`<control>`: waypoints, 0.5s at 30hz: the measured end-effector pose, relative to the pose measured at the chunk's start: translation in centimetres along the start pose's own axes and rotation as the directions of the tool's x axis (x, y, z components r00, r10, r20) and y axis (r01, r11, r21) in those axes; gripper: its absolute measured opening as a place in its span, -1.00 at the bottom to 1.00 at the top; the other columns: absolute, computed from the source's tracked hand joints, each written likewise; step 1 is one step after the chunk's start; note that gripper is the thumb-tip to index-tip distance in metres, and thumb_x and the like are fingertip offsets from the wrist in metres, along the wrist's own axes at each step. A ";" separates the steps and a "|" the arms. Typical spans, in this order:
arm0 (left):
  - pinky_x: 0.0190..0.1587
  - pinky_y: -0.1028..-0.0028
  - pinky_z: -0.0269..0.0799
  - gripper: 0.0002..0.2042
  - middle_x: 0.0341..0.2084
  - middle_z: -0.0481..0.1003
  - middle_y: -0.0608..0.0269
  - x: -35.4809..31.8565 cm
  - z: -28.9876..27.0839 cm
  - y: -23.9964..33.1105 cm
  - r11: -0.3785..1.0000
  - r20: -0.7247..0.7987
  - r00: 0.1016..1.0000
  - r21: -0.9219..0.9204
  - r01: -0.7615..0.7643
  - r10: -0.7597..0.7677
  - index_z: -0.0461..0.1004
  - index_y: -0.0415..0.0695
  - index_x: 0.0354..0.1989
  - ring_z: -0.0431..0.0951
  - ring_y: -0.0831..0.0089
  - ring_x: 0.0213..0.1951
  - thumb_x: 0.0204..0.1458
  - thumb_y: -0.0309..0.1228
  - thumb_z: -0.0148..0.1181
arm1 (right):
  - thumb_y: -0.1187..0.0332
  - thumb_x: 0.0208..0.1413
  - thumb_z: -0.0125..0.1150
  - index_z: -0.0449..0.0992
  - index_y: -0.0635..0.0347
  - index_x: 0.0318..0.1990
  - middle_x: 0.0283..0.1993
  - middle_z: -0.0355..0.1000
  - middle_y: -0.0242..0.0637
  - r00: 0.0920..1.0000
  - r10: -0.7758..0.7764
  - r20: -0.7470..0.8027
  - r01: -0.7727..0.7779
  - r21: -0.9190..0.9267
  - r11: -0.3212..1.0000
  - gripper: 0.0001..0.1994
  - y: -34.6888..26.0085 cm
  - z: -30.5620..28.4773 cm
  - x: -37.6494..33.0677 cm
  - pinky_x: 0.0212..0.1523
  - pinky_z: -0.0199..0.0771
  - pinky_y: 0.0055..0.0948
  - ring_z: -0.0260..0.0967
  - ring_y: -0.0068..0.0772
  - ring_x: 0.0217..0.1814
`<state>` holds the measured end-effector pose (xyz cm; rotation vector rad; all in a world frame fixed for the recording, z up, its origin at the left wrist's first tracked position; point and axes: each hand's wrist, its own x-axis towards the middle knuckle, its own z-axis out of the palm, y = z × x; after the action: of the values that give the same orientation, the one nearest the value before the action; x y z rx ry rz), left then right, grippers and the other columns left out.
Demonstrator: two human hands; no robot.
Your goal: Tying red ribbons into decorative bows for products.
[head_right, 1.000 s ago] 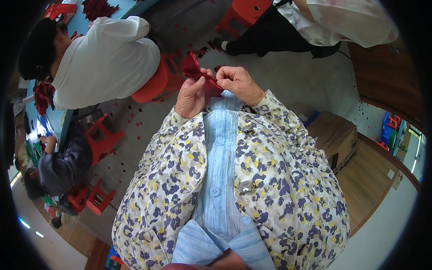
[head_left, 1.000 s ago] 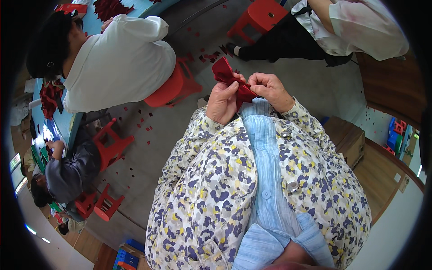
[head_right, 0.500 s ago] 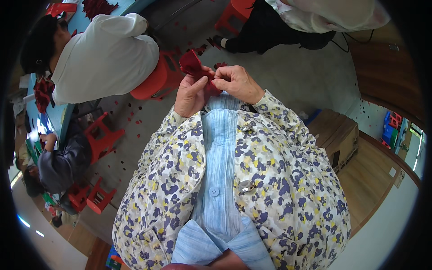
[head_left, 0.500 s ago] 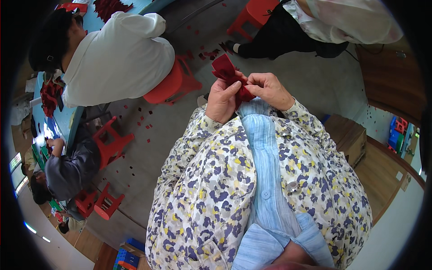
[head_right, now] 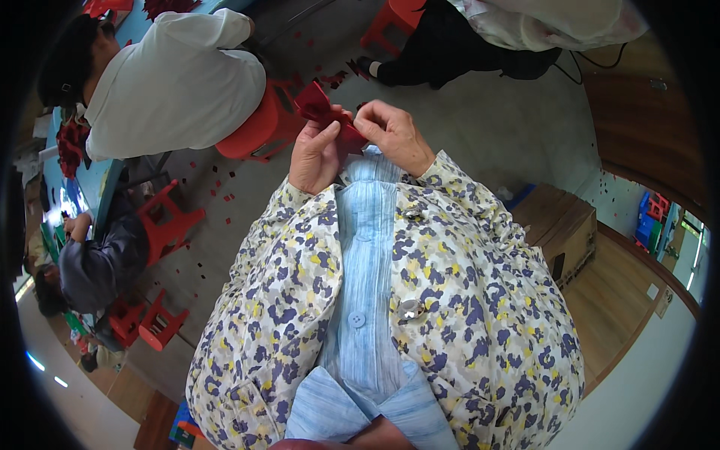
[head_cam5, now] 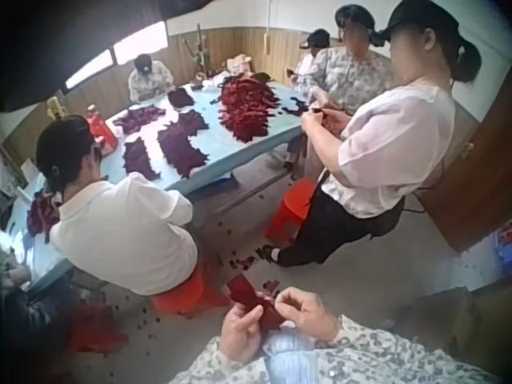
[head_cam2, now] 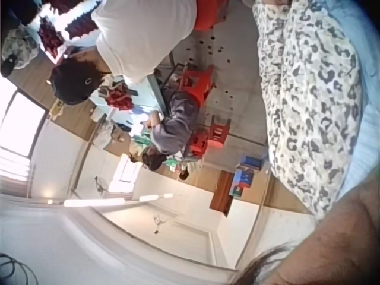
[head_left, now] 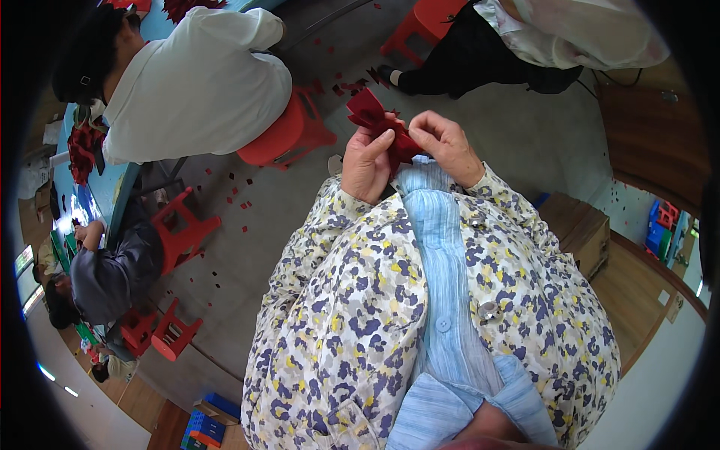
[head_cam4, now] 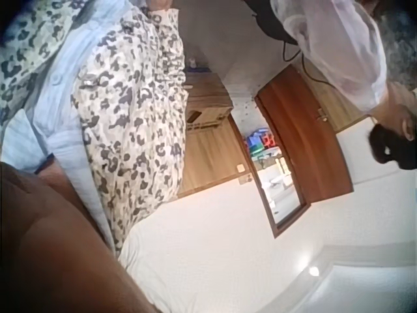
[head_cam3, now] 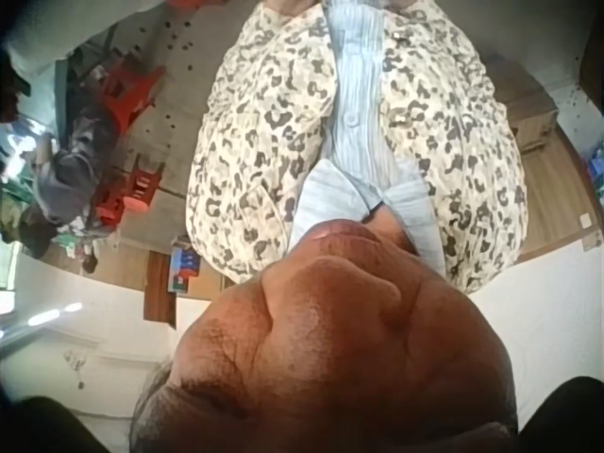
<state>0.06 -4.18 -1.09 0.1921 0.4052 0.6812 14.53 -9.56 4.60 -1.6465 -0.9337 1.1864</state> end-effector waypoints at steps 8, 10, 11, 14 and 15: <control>0.06 0.40 0.32 -0.75 -0.13 0.43 0.18 0.1 0.2 0.4 0.999 0.010 1.000 -0.038 0.015 -0.014 0.34 -0.24 -0.01 0.43 0.42 -0.06 0.15 -0.49 -0.01 | 0.41 -0.06 0.28 0.47 0.25 -0.45 -0.48 0.37 -0.39 0.961 -0.269 0.058 0.264 -0.470 0.842 -0.88 -2.5 -0.8 -0.3 -0.45 0.27 -0.55 0.27 -0.56 -0.48; 0.05 0.40 0.32 -0.76 -0.13 0.43 0.18 0.3 0.4 0.2 0.999 -0.006 1.000 -0.034 0.020 -0.020 0.34 -0.24 -0.01 0.43 0.42 -0.06 0.15 -0.48 -0.01 | 0.42 -0.08 0.29 0.47 0.25 -0.45 -0.49 0.36 -0.35 0.963 -0.258 0.080 0.260 -0.533 0.805 -0.88 -2.4 -0.8 -0.3 -0.45 0.28 -0.54 0.28 -0.53 -0.49; 0.05 0.41 0.33 -0.76 -0.12 0.43 0.18 0.3 0.4 0.1 0.999 -0.023 0.999 -0.028 0.021 -0.022 0.34 -0.24 -0.02 0.44 0.42 -0.07 0.15 -0.48 0.00 | 0.43 -0.07 0.29 0.47 0.25 -0.46 -0.49 0.36 -0.35 0.972 -0.227 0.067 0.232 -0.464 0.855 -0.88 -2.2 -0.9 -0.2 -0.46 0.27 -0.54 0.29 -0.53 -0.48; 0.13 0.34 0.25 -0.74 -0.08 0.41 0.15 0.5 0.1 0.0 1.000 -0.006 1.000 0.001 0.009 -0.009 0.31 -0.24 0.01 0.39 0.37 0.00 0.15 -0.48 0.01 | 0.44 -0.06 0.28 0.45 0.27 -0.45 -0.51 0.36 -0.35 0.969 -0.239 0.056 0.240 -0.425 0.873 -0.87 -2.0 -1.1 -0.2 -0.47 0.27 -0.53 0.29 -0.55 -0.50; 0.13 0.34 0.25 -0.74 -0.08 0.41 0.15 0.5 0.0 -0.1 1.000 -0.007 1.000 0.000 0.011 -0.011 0.31 -0.24 0.01 0.39 0.37 0.00 0.15 -0.48 0.01 | 0.44 -0.06 0.27 0.44 0.28 -0.45 -0.52 0.36 -0.34 0.957 -0.285 0.057 0.279 -0.457 0.844 -0.87 -2.1 -1.1 -0.2 -0.48 0.27 -0.53 0.30 -0.55 -0.51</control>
<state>0.48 -3.89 -1.27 0.1873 0.4122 0.6714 15.35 -9.32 6.77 -1.7938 -1.4819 0.7833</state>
